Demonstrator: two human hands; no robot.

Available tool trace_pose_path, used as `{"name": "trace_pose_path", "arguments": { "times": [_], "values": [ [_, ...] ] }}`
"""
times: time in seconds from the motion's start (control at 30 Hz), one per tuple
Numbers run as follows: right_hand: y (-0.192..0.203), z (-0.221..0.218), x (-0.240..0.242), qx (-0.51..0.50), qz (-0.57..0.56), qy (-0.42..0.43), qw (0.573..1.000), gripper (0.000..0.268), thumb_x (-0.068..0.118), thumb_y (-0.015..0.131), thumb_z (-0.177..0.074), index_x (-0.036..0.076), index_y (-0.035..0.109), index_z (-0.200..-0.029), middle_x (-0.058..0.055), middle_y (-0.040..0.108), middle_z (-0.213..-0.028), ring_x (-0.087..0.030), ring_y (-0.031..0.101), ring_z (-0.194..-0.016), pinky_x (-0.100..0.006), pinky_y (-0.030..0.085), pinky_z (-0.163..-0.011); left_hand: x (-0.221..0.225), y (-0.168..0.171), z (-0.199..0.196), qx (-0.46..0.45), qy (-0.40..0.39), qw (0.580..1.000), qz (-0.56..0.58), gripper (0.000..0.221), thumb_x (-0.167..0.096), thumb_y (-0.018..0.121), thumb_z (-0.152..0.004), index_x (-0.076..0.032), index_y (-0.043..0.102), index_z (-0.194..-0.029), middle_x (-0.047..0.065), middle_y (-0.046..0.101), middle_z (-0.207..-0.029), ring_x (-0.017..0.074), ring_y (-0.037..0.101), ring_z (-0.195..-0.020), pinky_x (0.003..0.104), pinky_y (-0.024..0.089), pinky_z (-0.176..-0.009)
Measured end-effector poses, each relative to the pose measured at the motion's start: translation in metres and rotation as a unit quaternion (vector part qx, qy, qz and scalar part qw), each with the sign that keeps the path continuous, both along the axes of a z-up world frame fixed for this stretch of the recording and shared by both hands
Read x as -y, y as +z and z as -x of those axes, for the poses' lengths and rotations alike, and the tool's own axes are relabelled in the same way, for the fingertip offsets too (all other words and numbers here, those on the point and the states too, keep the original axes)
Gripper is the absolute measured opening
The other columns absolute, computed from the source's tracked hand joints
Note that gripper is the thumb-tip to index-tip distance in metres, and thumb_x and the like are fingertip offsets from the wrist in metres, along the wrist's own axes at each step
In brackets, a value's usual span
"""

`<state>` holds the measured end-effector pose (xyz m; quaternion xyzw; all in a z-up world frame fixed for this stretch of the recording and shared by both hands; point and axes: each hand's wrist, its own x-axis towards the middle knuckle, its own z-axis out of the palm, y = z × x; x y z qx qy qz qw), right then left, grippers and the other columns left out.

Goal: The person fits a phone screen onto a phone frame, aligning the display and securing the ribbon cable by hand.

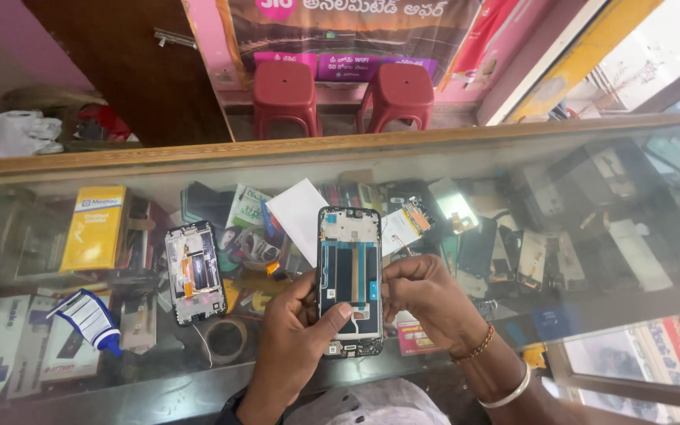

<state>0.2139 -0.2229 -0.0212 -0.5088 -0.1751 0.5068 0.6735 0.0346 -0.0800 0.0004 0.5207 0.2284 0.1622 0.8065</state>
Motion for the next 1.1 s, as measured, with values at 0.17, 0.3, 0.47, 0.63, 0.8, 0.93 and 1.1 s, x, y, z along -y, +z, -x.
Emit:
{"name": "trace_pose_path", "arguments": {
  "times": [0.17, 0.3, 0.47, 0.63, 0.8, 0.93, 1.1],
  "values": [
    [-0.001, -0.018, 0.000, -0.025, 0.027, 0.026, 0.999, 0.018, -0.002, 0.065, -0.082, -0.012, 0.074, -0.094, -0.014, 0.076, -0.081, -0.018, 0.072, -0.062, -0.032, 0.062, -0.060, 0.017, 0.002, -0.010, -0.018, 0.042, 0.999, 0.009, 0.041, -0.003, 0.072, -0.086, 0.002, 0.066, -0.125, 0.008, 0.078, -0.094, 0.0089, 0.072, -0.078, 0.025, 0.059, -0.068],
    [-0.016, -0.029, 0.009, -0.043, 0.039, 0.028, 0.998, 0.016, 0.000, 0.066, -0.086, -0.012, 0.074, -0.094, -0.016, 0.076, -0.080, -0.019, 0.072, -0.061, -0.031, 0.061, -0.059, 0.026, -0.005, -0.015, 0.003, 0.027, 1.000, 0.013, 0.040, -0.003, 0.070, -0.088, 0.004, 0.063, -0.127, 0.009, 0.078, -0.098, 0.0091, 0.073, -0.084, 0.026, 0.061, -0.074],
    [-0.031, -0.048, 0.021, -0.032, 0.033, 0.023, 0.999, 0.015, -0.005, 0.067, -0.083, -0.015, 0.073, -0.093, -0.018, 0.076, -0.079, -0.021, 0.071, -0.059, -0.033, 0.062, -0.058, 0.041, -0.013, -0.028, -0.021, 0.030, 0.998, 0.044, 0.038, -0.003, 0.070, -0.088, 0.005, 0.066, -0.125, 0.009, 0.079, -0.097, 0.0103, 0.072, -0.082, 0.027, 0.061, -0.073],
    [-0.031, -0.066, 0.018, -0.046, 0.019, 0.029, 0.998, 0.017, -0.001, 0.068, -0.085, -0.011, 0.076, -0.096, -0.016, 0.076, -0.079, -0.018, 0.071, -0.061, -0.033, 0.065, -0.062, 0.041, -0.023, -0.041, -0.018, 0.011, 1.000, 0.022, 0.035, -0.004, 0.071, -0.089, 0.005, 0.067, -0.122, 0.010, 0.079, -0.096, 0.0122, 0.074, -0.084, 0.027, 0.061, -0.074],
    [-0.040, -0.090, 0.008, -0.035, 0.007, 0.033, 0.999, 0.011, 0.000, 0.070, -0.088, -0.010, 0.074, -0.090, -0.016, 0.076, -0.080, -0.021, 0.073, -0.062, -0.033, 0.062, -0.060, 0.028, -0.022, -0.057, -0.008, -0.007, 1.000, 0.001, 0.035, -0.004, 0.071, -0.088, 0.005, 0.067, -0.121, 0.009, 0.078, -0.099, 0.0120, 0.075, -0.086, 0.027, 0.062, -0.077],
    [-0.042, -0.102, 0.005, -0.045, -0.011, 0.020, 0.999, 0.012, 0.001, 0.069, -0.087, -0.009, 0.076, -0.092, -0.015, 0.076, -0.078, -0.021, 0.073, -0.062, -0.032, 0.062, -0.058, 0.022, -0.020, -0.074, 0.022, -0.016, 0.999, 0.025, 0.035, -0.003, 0.072, -0.089, 0.007, 0.066, -0.121, 0.008, 0.076, -0.102, 0.0114, 0.072, -0.089, 0.028, 0.061, -0.081],
    [-0.032, -0.097, 0.013, -0.071, 0.008, 0.011, 0.997, 0.012, 0.001, 0.067, -0.088, -0.007, 0.075, -0.095, -0.016, 0.078, -0.083, -0.021, 0.075, -0.067, -0.035, 0.064, -0.063, 0.024, -0.027, -0.074, -0.032, -0.041, 0.999, 0.006, 0.037, -0.002, 0.071, -0.088, 0.005, 0.066, -0.124, 0.010, 0.078, -0.101, 0.0118, 0.074, -0.087, 0.027, 0.061, -0.080]
  ]
}}
